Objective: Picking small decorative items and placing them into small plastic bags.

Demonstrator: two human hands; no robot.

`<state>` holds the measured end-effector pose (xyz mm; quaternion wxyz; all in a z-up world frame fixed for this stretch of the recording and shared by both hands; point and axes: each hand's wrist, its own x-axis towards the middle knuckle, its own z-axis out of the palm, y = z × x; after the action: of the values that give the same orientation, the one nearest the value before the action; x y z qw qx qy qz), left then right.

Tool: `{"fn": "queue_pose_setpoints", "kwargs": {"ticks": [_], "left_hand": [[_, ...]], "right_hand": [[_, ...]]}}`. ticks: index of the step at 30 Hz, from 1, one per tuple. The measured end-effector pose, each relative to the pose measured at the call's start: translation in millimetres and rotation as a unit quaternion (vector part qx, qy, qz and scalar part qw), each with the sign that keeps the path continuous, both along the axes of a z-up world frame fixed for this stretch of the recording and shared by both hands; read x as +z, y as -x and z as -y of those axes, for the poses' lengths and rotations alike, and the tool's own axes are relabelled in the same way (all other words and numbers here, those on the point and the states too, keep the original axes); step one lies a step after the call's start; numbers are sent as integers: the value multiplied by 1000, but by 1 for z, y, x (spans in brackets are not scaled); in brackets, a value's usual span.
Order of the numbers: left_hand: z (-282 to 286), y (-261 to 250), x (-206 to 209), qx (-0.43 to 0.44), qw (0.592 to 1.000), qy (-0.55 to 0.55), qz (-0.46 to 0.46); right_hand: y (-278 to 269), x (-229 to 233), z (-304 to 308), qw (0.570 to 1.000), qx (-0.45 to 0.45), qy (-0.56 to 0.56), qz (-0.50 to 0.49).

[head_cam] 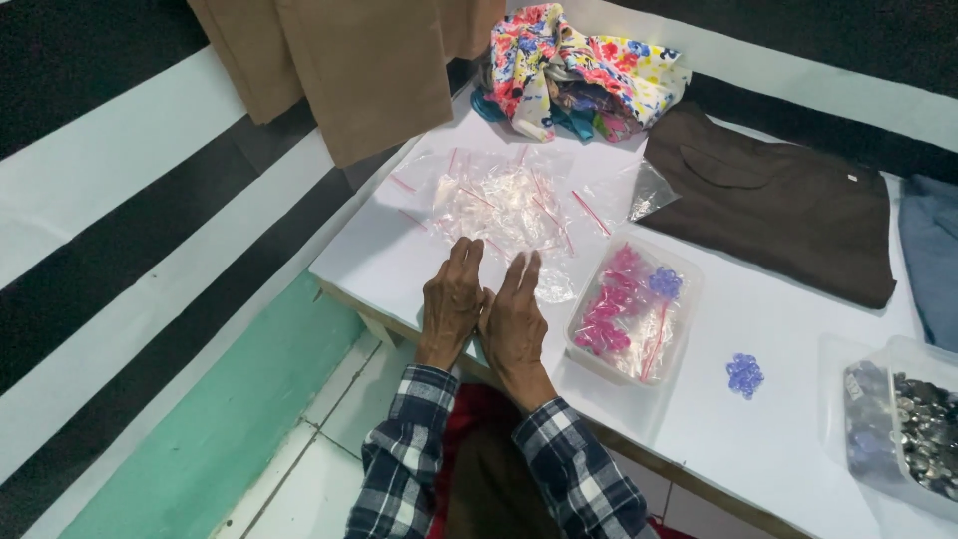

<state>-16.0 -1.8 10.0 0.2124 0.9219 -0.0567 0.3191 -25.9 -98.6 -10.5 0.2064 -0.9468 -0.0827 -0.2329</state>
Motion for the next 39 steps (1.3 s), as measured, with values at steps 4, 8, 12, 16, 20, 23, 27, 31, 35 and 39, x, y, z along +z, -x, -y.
{"fn": "queue_pose_setpoints", "kwargs": {"ticks": [4, 8, 12, 16, 20, 23, 27, 31, 35, 39], "left_hand": [[-5, -14, -24, -16, 1000, 20, -3], [-6, -17, -26, -35, 998, 48, -14], [-4, -14, -24, -41, 996, 75, -30], [3, -1, -22, -27, 993, 92, -64], [9, 15, -40, -44, 983, 118, -132], [25, 59, -14, -56, 969, 188, -147], [49, 120, -7, -53, 962, 247, -99], [82, 167, -14, -12, 937, 288, -198], [131, 184, 7, -237, 891, 330, -201], [190, 159, 36, -318, 795, 462, -231]], "right_hand": [[-18, -27, 2, 999, -27, 12, -20], [-4, -26, 5, 996, 13, 79, -28], [29, -22, 17, 982, 36, 160, 98], [71, 7, 36, 975, 89, 137, 148], [87, -11, 58, 972, 124, 101, 172], [101, -17, 74, 975, 152, 88, 139], [141, 17, 106, 942, 313, -105, 68], [175, 13, 155, 953, 222, -167, 117], [186, 22, 213, 938, 176, -290, -68], [182, 52, 261, 890, 53, -401, -211]]}}
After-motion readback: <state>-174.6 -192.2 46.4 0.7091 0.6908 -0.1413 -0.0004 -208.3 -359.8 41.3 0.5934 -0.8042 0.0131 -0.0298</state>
